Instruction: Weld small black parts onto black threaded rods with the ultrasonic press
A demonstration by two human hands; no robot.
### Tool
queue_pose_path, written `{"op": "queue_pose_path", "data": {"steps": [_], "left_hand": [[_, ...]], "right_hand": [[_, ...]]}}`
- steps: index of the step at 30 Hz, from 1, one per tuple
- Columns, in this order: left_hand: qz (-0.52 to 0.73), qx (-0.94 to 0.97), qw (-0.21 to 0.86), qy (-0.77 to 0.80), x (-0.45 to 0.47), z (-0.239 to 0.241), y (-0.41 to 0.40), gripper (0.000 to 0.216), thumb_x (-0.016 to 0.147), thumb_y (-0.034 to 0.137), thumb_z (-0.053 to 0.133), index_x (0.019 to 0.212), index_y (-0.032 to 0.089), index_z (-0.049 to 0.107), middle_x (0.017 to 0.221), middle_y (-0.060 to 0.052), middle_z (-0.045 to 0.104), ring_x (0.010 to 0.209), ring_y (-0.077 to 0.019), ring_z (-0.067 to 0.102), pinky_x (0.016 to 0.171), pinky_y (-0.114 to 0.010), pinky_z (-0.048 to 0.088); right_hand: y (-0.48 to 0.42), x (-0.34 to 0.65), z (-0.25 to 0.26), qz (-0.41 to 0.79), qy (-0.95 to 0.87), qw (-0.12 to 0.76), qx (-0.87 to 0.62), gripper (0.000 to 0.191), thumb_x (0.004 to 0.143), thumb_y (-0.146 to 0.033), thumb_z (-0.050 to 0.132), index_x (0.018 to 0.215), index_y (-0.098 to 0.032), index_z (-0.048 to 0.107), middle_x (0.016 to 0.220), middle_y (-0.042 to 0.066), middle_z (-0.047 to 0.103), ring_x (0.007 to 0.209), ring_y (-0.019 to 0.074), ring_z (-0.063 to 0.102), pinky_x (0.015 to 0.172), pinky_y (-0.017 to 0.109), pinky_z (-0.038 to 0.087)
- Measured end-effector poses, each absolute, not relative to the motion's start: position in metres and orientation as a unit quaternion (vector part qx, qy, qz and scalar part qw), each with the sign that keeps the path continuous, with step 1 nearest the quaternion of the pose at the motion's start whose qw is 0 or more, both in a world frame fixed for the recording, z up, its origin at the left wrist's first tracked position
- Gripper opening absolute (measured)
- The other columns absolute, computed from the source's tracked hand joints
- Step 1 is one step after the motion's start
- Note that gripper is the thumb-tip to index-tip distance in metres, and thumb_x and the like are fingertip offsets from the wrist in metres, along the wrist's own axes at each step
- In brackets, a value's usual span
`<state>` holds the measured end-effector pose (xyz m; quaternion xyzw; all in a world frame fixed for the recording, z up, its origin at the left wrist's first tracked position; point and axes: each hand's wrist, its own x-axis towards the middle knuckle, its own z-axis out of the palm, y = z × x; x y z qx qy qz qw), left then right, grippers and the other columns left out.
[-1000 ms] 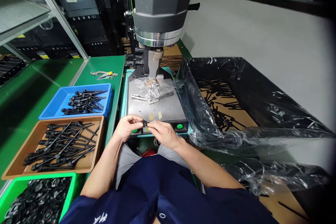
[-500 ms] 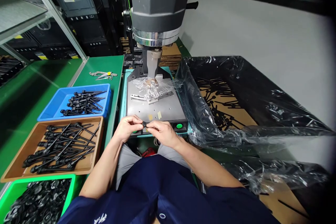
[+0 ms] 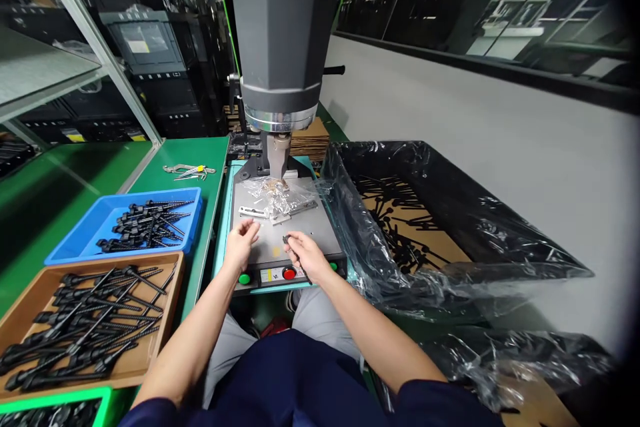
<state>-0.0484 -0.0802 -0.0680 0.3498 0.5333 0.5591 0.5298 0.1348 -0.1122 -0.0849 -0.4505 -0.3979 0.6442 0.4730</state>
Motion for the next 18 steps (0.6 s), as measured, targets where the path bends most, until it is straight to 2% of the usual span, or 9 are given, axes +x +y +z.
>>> {"op": "queue_pose_path", "data": {"steps": [2,5,8,12,15,18], "left_hand": [[0.557,0.321,0.548,0.536,-0.045,-0.065,-0.058,0.051,0.065,0.043,0.084,0.103,0.016,0.064,0.103,-0.009,0.065,0.088,-0.0136,0.065,0.076,-0.026,0.053],[0.527,0.297,0.612,0.511,-0.039,-0.055,-0.032,0.049,0.063,0.043,0.085,0.095,0.015,0.061,0.095,-0.008,0.065,0.076,-0.0118,0.065,0.068,-0.025,0.053],[0.525,0.295,0.639,0.479,-0.032,-0.044,-0.021,0.048,0.06,0.033,0.087,0.095,0.015,0.059,0.08,-0.003,0.065,0.061,-0.0089,0.062,0.056,-0.02,0.048],[0.554,0.317,0.631,0.441,-0.026,-0.03,-0.018,0.065,0.059,0.019,0.085,0.117,0.015,0.057,0.068,0.003,0.061,0.052,-0.0078,0.058,0.047,-0.017,0.042],[0.567,0.331,0.635,0.407,-0.025,-0.021,-0.016,0.085,0.061,0.015,0.081,0.138,0.019,0.045,0.066,0.005,0.06,0.051,-0.0082,0.059,0.047,-0.017,0.042],[0.566,0.331,0.643,0.395,-0.025,-0.015,-0.013,0.095,0.063,0.013,0.079,0.147,0.023,0.035,0.069,0.004,0.062,0.051,-0.0078,0.059,0.047,-0.017,0.044]], "right_hand": [[-0.098,0.14,-0.085,0.631,-0.356,0.508,-0.466,0.046,0.07,-0.05,0.073,0.099,-0.021,0.053,0.074,-0.003,0.058,0.052,0.0074,0.049,0.044,0.018,0.037],[-0.08,0.145,-0.08,0.64,-0.335,0.52,-0.456,0.044,0.065,-0.045,0.078,0.09,-0.021,0.052,0.077,-0.002,0.059,0.065,0.0116,0.059,0.058,0.026,0.051],[-0.067,0.144,-0.076,0.635,-0.369,0.504,-0.454,0.04,0.067,-0.041,0.078,0.092,-0.021,0.055,0.083,0.0,0.063,0.075,0.0142,0.063,0.067,0.029,0.053],[-0.047,0.138,-0.078,0.55,-0.472,0.502,-0.471,0.04,0.072,-0.038,0.071,0.106,-0.019,0.062,0.09,0.004,0.067,0.081,0.0156,0.062,0.07,0.027,0.05],[-0.029,0.133,-0.079,0.465,-0.524,0.542,-0.463,0.041,0.076,-0.036,0.066,0.111,-0.016,0.063,0.098,0.007,0.068,0.087,0.0172,0.063,0.077,0.029,0.051],[-0.015,0.131,-0.07,0.39,-0.565,0.566,-0.457,0.041,0.081,-0.035,0.062,0.117,-0.017,0.061,0.104,0.008,0.069,0.087,0.0167,0.064,0.083,0.03,0.051]]}}
